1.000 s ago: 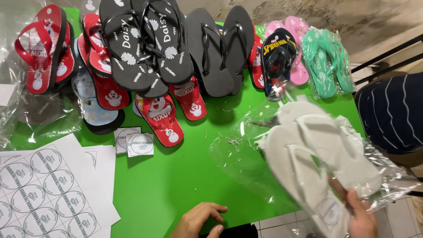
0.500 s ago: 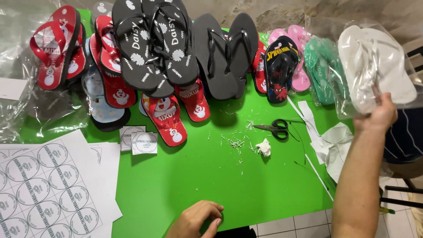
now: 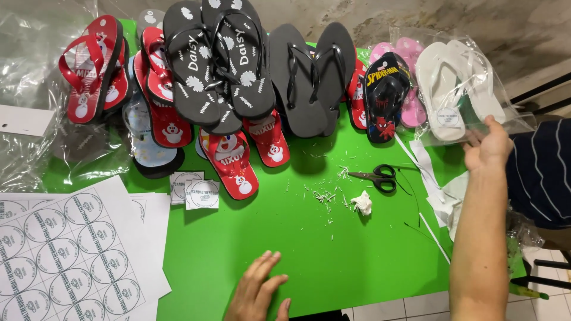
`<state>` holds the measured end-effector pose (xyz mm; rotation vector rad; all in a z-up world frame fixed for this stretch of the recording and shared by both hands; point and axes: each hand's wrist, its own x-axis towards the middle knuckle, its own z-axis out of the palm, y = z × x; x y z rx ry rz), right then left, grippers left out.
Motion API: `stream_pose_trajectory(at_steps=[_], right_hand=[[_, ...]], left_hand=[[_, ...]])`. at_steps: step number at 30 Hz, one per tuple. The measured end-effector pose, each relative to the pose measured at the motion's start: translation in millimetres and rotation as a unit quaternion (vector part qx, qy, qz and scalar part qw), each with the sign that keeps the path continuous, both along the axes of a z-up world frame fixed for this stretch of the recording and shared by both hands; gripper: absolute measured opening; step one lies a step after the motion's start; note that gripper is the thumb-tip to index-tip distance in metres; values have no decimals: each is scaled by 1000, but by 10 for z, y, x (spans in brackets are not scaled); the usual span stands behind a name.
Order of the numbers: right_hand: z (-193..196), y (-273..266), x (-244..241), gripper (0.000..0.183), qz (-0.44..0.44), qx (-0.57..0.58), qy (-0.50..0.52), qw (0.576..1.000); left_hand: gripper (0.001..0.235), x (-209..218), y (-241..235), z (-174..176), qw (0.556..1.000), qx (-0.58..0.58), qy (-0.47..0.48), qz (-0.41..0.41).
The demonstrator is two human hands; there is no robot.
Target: Cleaning excess material from flip-flop soles and packaging them into plastic bags.
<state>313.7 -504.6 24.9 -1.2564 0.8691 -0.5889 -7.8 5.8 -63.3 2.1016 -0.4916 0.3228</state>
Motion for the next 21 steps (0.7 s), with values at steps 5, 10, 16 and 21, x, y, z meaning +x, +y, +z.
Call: stream_pose_trajectory(at_steps=[5, 10, 16, 21], right_hand=[[332, 759, -717, 62, 23, -505, -145, 850], [302, 1426, -1107, 32, 507, -508, -54, 694], [143, 1641, -1150, 32, 650, -594, -78, 468], [-50, 1484, -1193, 19, 658, -568, -142, 474]], left_hand=[[113, 45, 203, -64, 955, 256, 34, 146], [113, 185, 54, 109, 915, 359, -1, 183], [113, 448, -68, 258, 905, 401, -43, 139], [114, 748, -328, 452, 903, 414, -55, 97]])
